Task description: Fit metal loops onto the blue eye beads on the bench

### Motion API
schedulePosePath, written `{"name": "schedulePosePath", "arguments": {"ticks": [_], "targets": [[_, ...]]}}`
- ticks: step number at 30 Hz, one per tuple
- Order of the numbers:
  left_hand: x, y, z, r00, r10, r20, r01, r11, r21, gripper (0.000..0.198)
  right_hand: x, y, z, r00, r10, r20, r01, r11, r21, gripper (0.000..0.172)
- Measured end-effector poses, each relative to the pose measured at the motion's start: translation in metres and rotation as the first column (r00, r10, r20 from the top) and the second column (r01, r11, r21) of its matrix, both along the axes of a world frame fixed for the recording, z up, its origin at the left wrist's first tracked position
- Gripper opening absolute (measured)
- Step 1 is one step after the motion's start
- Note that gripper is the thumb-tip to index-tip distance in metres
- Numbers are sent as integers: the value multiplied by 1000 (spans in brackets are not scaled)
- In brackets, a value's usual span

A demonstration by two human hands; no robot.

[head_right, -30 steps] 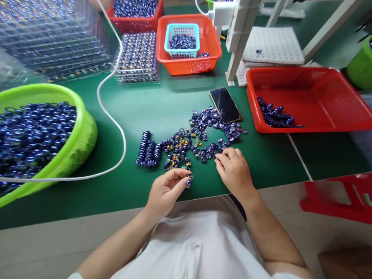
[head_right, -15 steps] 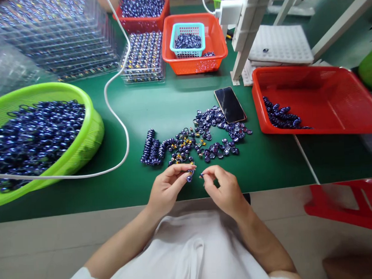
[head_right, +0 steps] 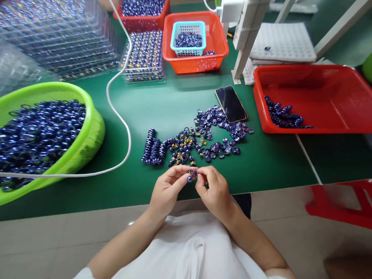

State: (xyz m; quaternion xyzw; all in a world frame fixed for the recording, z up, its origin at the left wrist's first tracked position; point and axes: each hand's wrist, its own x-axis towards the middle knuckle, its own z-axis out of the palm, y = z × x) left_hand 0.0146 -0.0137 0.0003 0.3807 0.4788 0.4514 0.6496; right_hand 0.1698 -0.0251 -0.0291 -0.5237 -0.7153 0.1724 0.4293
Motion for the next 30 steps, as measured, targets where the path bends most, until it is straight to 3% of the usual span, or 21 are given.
{"name": "schedulePosePath", "arguments": {"ticks": [5,11,15,18,22,30], "targets": [[-1,0,-2,997,52,61,-49,997,-56,20,-2,-2,-2,998,-16,-64,11,997,-73,21],[-5,2,-8,978,92,186,-70,990,-119,19,1,-7,9,938,-24,-345,-92,945,-314,11],[-5,1,-14,986,102,131,-92,992,-82,22,2,-5,17,893,49,-447,-182,948,-260,11],[-5,-1,-17,989,103,110,-96,993,-66,23,0,-2,19,860,35,-508,-199,941,-273,11],[-7,-1,-13,993,104,54,-101,993,-62,19,-3,0,18,834,-34,-550,-198,913,-357,9],[-6,0,-6,993,118,3,-117,990,-74,22,2,3,11,777,44,-628,-271,924,-271,9]]}}
